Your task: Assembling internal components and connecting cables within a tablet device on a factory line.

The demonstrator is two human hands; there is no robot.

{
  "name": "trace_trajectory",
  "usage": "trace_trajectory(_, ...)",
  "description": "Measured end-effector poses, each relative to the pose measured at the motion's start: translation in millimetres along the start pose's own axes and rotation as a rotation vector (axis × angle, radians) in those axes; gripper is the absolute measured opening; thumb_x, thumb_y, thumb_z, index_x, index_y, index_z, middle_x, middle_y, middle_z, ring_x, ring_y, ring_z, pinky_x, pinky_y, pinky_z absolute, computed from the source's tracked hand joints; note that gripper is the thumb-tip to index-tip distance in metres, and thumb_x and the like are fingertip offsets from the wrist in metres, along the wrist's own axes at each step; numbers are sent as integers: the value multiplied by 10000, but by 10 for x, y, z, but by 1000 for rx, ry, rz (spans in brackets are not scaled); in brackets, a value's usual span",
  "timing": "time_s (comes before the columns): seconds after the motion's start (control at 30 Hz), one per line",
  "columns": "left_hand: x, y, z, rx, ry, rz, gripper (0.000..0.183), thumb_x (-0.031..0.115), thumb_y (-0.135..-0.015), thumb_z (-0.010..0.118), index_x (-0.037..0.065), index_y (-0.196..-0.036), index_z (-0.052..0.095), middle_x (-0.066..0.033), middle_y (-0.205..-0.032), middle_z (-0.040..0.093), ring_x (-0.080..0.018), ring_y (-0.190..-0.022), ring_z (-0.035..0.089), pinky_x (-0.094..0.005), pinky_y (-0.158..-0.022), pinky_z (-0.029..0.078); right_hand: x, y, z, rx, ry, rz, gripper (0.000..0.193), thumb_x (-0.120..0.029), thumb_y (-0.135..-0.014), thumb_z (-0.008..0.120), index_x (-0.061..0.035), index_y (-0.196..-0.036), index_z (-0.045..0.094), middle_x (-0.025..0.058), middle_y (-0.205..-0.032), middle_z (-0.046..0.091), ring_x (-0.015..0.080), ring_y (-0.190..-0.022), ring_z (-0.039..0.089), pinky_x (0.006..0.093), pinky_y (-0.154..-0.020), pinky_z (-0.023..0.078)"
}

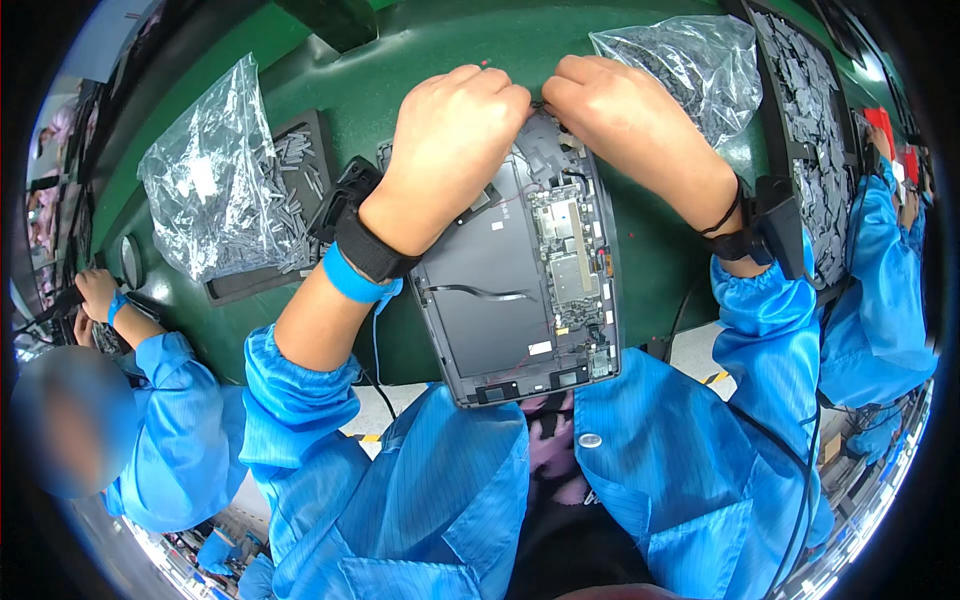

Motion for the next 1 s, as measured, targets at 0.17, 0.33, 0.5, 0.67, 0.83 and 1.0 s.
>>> trace_trajectory(0.17,16,23,17,-34,-25,11,106,152,-753,728,74,-765,658,-72,-756,635,-264,-795,644,-360,-680,526,-26,5,-13,22,10,-21,77,-38,-733,612,-26,-804,585,116,-806,590,288,-806,639,381,-681,544)
trace_trajectory(0.33,5,27,34,-3,-16,12,110,155,-749,731,72,-769,661,-75,-766,641,-266,-804,649,-362,-687,529,-52,4,6,17,48,19,83,-39,-731,615,-29,-808,586,114,-810,591,284,-806,640,376,-687,545)
trace_trajectory(0.5,0,-14,21,-23,26,-10,97,148,-765,719,66,-771,667,-81,-784,651,-275,-805,648,-375,-700,529,2,17,28,15,21,26,97,-51,-726,628,-31,-810,585,112,-825,593,286,-794,632,393,-689,538)
trace_trajectory(0.67,-24,22,-13,55,134,5,102,122,-748,710,58,-706,643,-70,-694,580,-264,-736,606,-392,-638,516,-158,140,-245,224,17,-72,178,-90,-722,642,-40,-892,624,89,-855,597,253,-774,618,361,-665,521)
trace_trajectory(0.83,-82,10,-23,-45,233,-58,91,101,-786,689,35,-846,707,-98,-829,681,-293,-818,638,-388,-732,517,-523,272,-202,-4,207,-128,219,-106,-743,621,8,-931,628,113,-1035,671,169,-586,642,311,-547,523)
trace_trajectory(1.0,-117,6,-27,-50,268,-94,110,94,-784,689,25,-865,718,-105,-842,688,-295,-825,640,-385,-733,513,-566,214,-137,-81,256,-159,213,-85,-738,626,49,-903,644,164,-947,682,186,-564,671,303,-488,528)
Point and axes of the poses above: each hand's wrist, its own y-axis away from the middle knuckle, its own z-axis out of the palm, x = y × z, the point moved 5 cm from there along -y, towards the middle knuckle
